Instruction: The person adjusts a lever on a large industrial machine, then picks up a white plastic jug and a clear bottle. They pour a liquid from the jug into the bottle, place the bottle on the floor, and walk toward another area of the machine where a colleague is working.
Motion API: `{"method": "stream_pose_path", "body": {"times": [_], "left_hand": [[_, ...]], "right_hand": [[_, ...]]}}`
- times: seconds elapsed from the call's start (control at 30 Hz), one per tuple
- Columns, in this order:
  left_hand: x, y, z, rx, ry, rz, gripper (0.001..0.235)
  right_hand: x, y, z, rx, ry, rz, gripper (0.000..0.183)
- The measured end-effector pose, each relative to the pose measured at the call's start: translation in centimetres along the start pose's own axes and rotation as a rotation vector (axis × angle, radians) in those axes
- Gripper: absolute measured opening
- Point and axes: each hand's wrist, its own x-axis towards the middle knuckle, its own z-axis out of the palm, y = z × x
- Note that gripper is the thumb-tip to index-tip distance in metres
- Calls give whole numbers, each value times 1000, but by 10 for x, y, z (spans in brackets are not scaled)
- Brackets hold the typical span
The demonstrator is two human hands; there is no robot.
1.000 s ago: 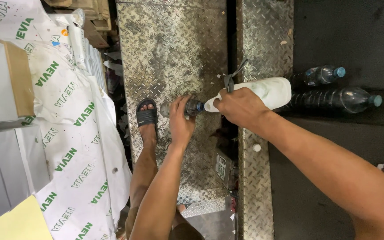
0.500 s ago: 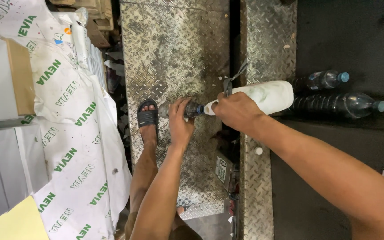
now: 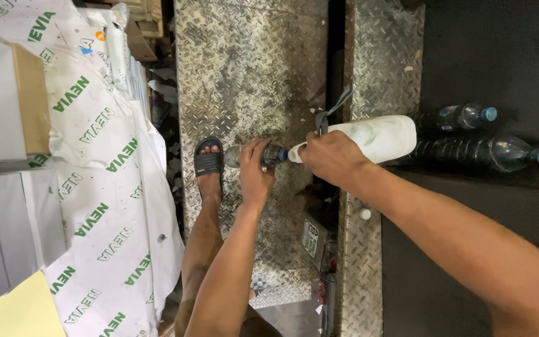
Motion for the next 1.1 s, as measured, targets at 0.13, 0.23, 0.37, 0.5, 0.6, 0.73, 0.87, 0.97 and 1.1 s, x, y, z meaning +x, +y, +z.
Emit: {"method": "stream_pose_path", "body": {"times": [0.13,0.23,0.37,0.5,0.6,0.73,0.87,0.97,1.1], "left_hand": [[-1,-4,1,16,21,13,67],[-2,-5,-1,21,42,42,69],[-3,-8,-2,-4,47,42,68],[-3,-13,0,6,43,38,67],[-2,-10,-2,23,13,21,68],[-3,-10,-2,11,29,17,66],[-5,-14,1,-13,23,-8,63],[-4,-12,-2,-12,15,-8,66],[-3,-11,-3,13,9,10,68]], "right_hand": [[4,-1,-2,23,-31,10,17],[6,-4,1,46,-51,34,16],[11,-6,1,23,-67,5,15],[14,-9,-3,7,-90,-3,14],[13,-7,-7,-8,-116,-4,14],[14,-7,-2,-14,-107,-18,14],[15,-8,-2,5,-96,9,13],[17,-9,-5,-1,-106,14,13],[19,-9,-4,-16,-114,7,13]]}}
